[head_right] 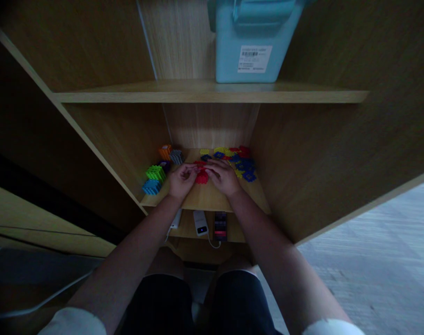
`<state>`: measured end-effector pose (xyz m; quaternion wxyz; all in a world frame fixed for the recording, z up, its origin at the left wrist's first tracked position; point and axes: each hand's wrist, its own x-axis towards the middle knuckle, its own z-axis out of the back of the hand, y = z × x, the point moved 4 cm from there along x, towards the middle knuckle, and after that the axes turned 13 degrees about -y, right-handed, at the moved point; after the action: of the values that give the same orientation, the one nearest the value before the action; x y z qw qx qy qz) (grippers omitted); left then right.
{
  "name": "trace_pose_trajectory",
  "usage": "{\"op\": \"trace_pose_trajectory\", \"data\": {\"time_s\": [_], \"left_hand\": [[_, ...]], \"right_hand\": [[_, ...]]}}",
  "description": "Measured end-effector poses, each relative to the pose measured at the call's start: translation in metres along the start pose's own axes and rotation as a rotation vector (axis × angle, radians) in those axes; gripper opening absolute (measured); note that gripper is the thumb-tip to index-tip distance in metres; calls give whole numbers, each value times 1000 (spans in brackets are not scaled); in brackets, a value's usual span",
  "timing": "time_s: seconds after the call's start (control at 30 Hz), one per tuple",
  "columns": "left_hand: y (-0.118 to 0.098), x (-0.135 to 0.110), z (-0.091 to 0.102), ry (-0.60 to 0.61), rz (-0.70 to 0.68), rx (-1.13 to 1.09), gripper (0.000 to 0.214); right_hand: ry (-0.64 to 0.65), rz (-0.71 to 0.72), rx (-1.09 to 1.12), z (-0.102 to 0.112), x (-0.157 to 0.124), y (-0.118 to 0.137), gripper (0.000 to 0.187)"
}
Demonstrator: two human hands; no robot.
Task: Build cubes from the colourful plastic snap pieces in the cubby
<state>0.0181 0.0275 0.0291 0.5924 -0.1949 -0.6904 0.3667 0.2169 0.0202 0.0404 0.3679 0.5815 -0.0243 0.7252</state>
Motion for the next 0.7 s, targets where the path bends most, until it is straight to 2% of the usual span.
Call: {"op": "trace_pose_trajectory", "data": {"time_s": [0.2, 0.4, 0.57, 0.7], "left_hand": [[0, -1, 1, 19, -4, 8, 13], [-5, 0, 2, 24, 10, 9, 14], [-5, -1, 3, 29, -19, 45, 11], [-6, 1, 5, -10, -72, 138, 14]], "right_hand": [[-3, -172, 204, -6, -3, -7, 19], [8, -349, 381, -14, -6, -14, 28], [19, -393, 420, -16, -7, -15, 34], [-8, -373, 357, -15, -7, -16, 35]]}}
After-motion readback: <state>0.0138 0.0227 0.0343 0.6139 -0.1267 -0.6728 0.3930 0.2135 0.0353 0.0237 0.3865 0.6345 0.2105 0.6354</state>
